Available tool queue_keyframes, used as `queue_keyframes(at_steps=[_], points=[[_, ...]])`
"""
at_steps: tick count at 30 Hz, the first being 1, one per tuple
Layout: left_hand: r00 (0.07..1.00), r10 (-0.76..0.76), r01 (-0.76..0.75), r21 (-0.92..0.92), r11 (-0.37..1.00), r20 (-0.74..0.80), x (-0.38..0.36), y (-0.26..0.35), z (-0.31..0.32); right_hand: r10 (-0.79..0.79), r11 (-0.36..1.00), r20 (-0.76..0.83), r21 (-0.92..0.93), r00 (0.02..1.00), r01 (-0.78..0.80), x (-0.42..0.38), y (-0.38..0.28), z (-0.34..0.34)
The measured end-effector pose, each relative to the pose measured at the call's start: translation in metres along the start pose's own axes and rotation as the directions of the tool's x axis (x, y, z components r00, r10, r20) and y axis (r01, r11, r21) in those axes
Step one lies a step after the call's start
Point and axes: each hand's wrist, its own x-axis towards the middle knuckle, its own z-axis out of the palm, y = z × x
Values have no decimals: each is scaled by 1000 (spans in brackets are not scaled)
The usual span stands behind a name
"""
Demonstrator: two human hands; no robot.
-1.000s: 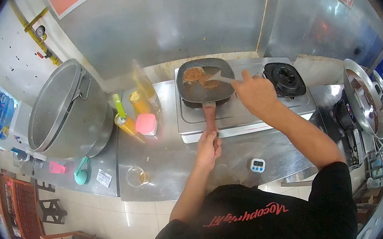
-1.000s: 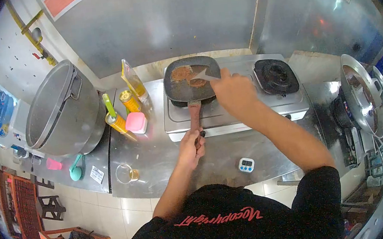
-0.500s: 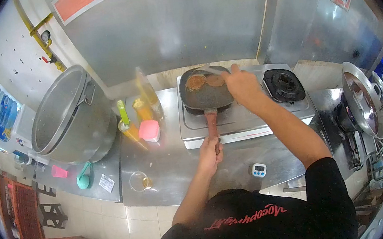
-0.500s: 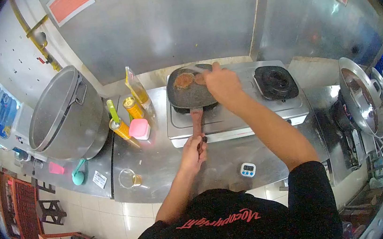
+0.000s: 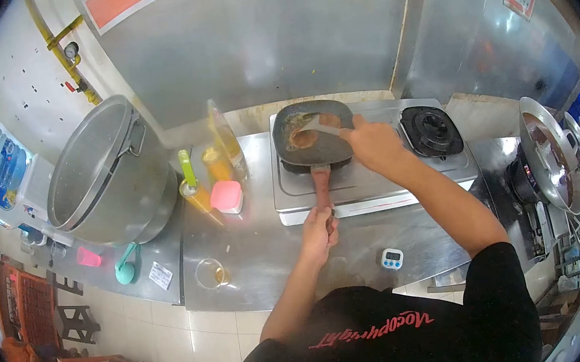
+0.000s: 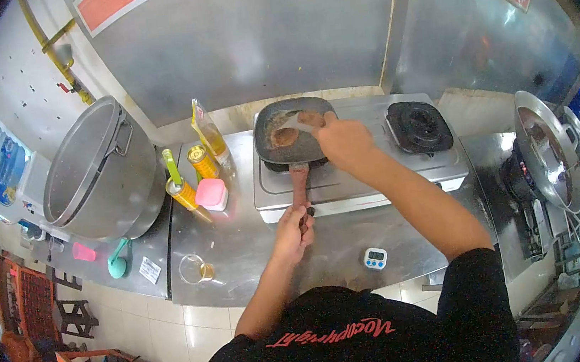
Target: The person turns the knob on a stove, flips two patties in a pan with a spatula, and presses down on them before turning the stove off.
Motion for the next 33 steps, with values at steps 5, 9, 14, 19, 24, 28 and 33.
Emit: queue_keyframes(at_steps=[5,9,14,19,24,28,33], points=[[1000,1,-1,-1,1000,-2,-2,2,2,12,999,-10,-29,1000,-12,-22,10,-23],[1000,12,-12,10,1000,5,-1,2,1,52,998,-44,-27,998,-53,-22,22,-39],[1000,8,-7,10,1000,-5,-2,2,3,190,978,-28,-78,981,-192,-4,42,-22],[1000,8,-8,11,1000,1,0,1,0,205,978,-6,-42,979,-205,5,41,0],[1000,-7,7,9,1000,-10,0,1,1,177,984,-2,31,984,-177,12,33,2],[1000,4,-4,10,1000,17,-1,1,0,182,982,19,40,983,-182,16,25,7],[1000,-6,6,16,1000,19,-3,4,1,156,986,-8,60,988,-155,17,20,12]])
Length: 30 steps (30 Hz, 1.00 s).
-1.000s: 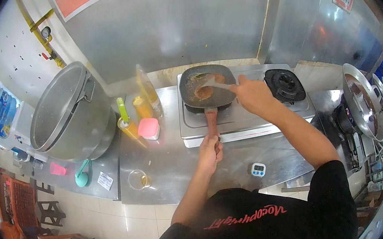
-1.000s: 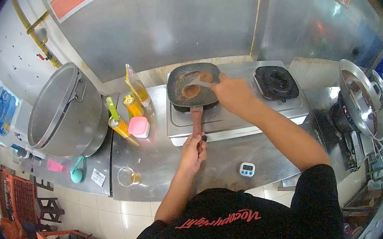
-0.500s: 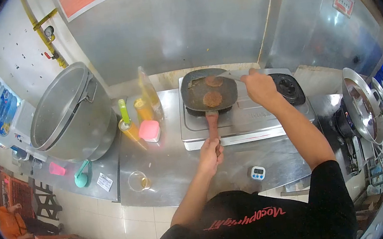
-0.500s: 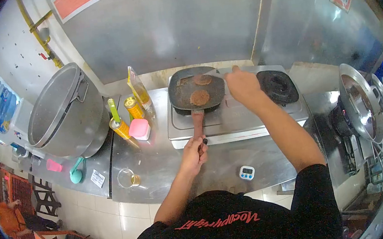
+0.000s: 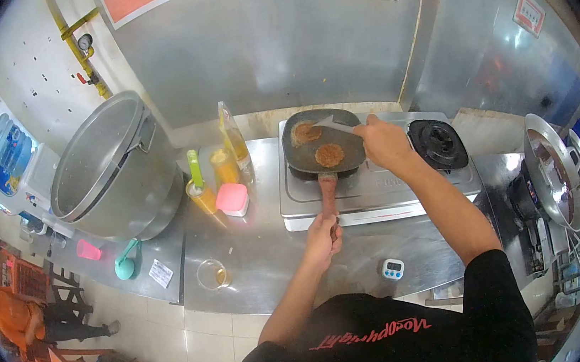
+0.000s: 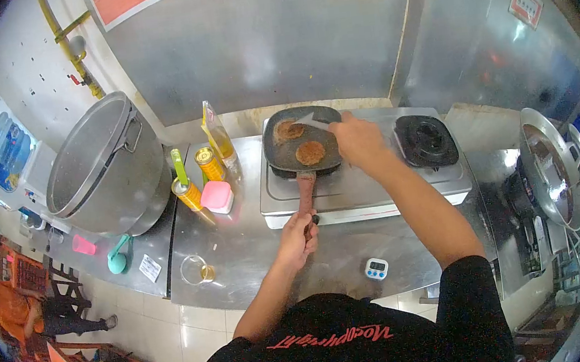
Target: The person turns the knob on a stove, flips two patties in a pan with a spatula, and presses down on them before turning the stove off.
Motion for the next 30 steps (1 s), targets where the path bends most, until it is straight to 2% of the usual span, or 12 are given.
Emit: queue_keyframes(at_steps=[3,6,9,11,12,14,17,18,20,24,26,30], points=[[1000,0,0,-3,1000,8,2,-2,-2,10,1000,17,5,1000,-10,1,-2,-5],[1000,-3,3,11,1000,-8,0,0,1,21,999,-35,40,999,-20,4,-2,-10],[1000,-1,1,2,1000,0,0,0,2,120,991,-27,66,992,-118,9,-5,-19],[1000,-3,3,-1,1000,0,0,-1,1,177,942,14,288,984,-174,15,-3,-13],[1000,0,0,-4,1000,0,1,-1,1,180,941,13,288,984,-176,16,-3,-9],[1000,0,0,1,1000,-2,3,-2,0,206,858,148,448,967,-252,20,-6,2],[1000,2,-2,1,1000,0,0,-1,1,202,810,200,517,959,-278,22,-13,21],[1000,4,-4,-2,1000,6,0,0,2,200,811,197,517,960,-275,22,-16,28],[1000,5,-5,-8,1000,5,2,-2,-1,255,784,286,498,924,-371,22,-22,37],[1000,14,-14,2,1000,18,2,-2,-3,218,799,335,478,917,-364,21,-25,48],[1000,5,-5,-4,1000,3,1,-2,-2,169,882,341,366,925,-296,22,-31,41],[1000,-4,4,7,1000,-20,2,-2,0,163,925,417,251,894,-286,33,-43,16]])
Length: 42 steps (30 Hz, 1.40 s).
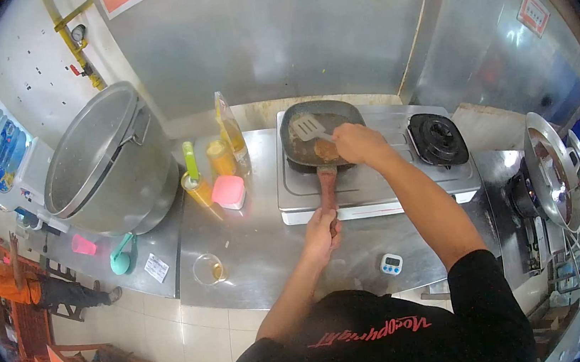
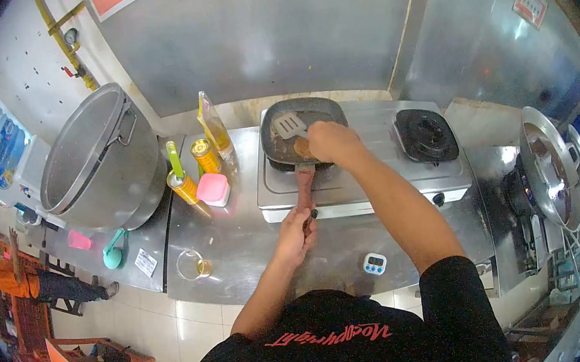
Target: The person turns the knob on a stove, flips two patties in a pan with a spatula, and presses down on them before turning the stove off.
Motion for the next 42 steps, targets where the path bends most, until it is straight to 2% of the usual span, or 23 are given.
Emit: queue_keyframes(at_steps=[2,6,14,21,25,26,27,29,30,31,33,34,35,37,41,42], points=[[1000,2,-2,6,1000,-11,1,-1,1,-30,987,32,-155,999,34,11,-1,5],[999,22,-21,26,999,-31,2,-1,1,-11,985,42,-171,999,18,17,-5,3],[1000,-5,6,9,1000,-28,1,-1,1,-60,968,101,-235,993,82,33,-3,4],[999,-10,10,-13,1000,-31,-1,-1,3,-82,969,117,-221,990,106,31,-6,-1],[998,13,-11,41,999,-55,5,-10,-3,-230,914,114,-316,966,255,66,20,26],[995,15,-10,52,999,-98,9,-15,-3,-212,930,90,-287,973,229,64,18,23],[998,23,-19,62,998,-63,10,-16,-5,-201,944,70,-254,977,212,58,15,20],[999,36,-34,51,998,-36,11,-16,-7,-387,863,92,-313,917,396,72,30,28],[998,40,-38,30,999,-39,12,-17,-5,-364,897,42,-253,930,363,63,27,22],[996,71,-69,52,996,-46,17,-21,-5,-311,863,232,-336,921,377,69,19,14],[987,136,-129,82,988,-89,13,-19,-8,-313,914,131,-226,941,336,43,2,2],[994,90,-87,47,995,-67,8,-13,-2,-304,928,83,-197,949,315,50,8,4],[999,38,-37,15,999,-30,6,-9,-1,-330,920,79,-193,940,340,52,3,4],[999,35,-34,14,999,-23,7,-7,-3,-203,963,120,-155,972,221,50,2,2],[999,40,-40,-3,999,-2,12,-12,-4,-208,966,94,-138,974,219,33,0,-2],[998,61,-60,-17,998,9,12,-14,-4,-220,974,24,-56,975,221,27,2,-2]])
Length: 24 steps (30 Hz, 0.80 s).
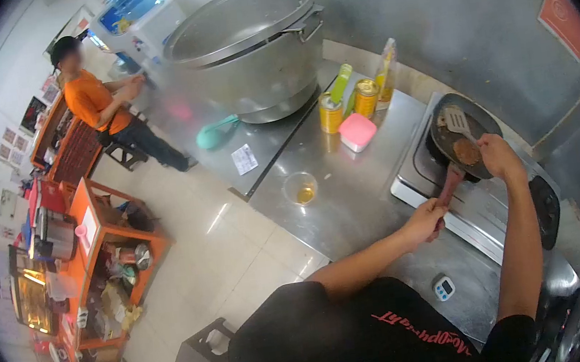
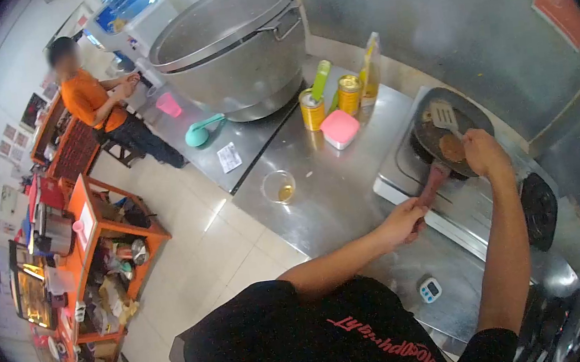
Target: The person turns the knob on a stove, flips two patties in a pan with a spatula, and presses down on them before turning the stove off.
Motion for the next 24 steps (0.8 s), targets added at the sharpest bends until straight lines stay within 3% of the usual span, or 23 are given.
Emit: queue_keyframes(at_steps=[1,6,9,11,17,24], points=[[1000,-3,3,-3,1000,25,-1,1,0,-1,997,-73,78,997,7,-5,5,0],[999,-2,4,46,999,-34,3,-2,-1,-53,998,-185,23,981,58,-29,58,-7],[999,-33,34,17,999,-21,0,3,1,36,999,-200,30,979,-30,-71,53,-27],[999,-49,49,3,999,19,-3,6,2,169,983,-101,91,980,-161,-98,34,-39],[998,-53,53,-1,999,19,-9,13,6,248,965,-44,98,968,-243,-121,36,-29],[999,-51,51,-10,999,11,-8,12,7,198,979,-21,57,980,-197,-110,47,-16]])
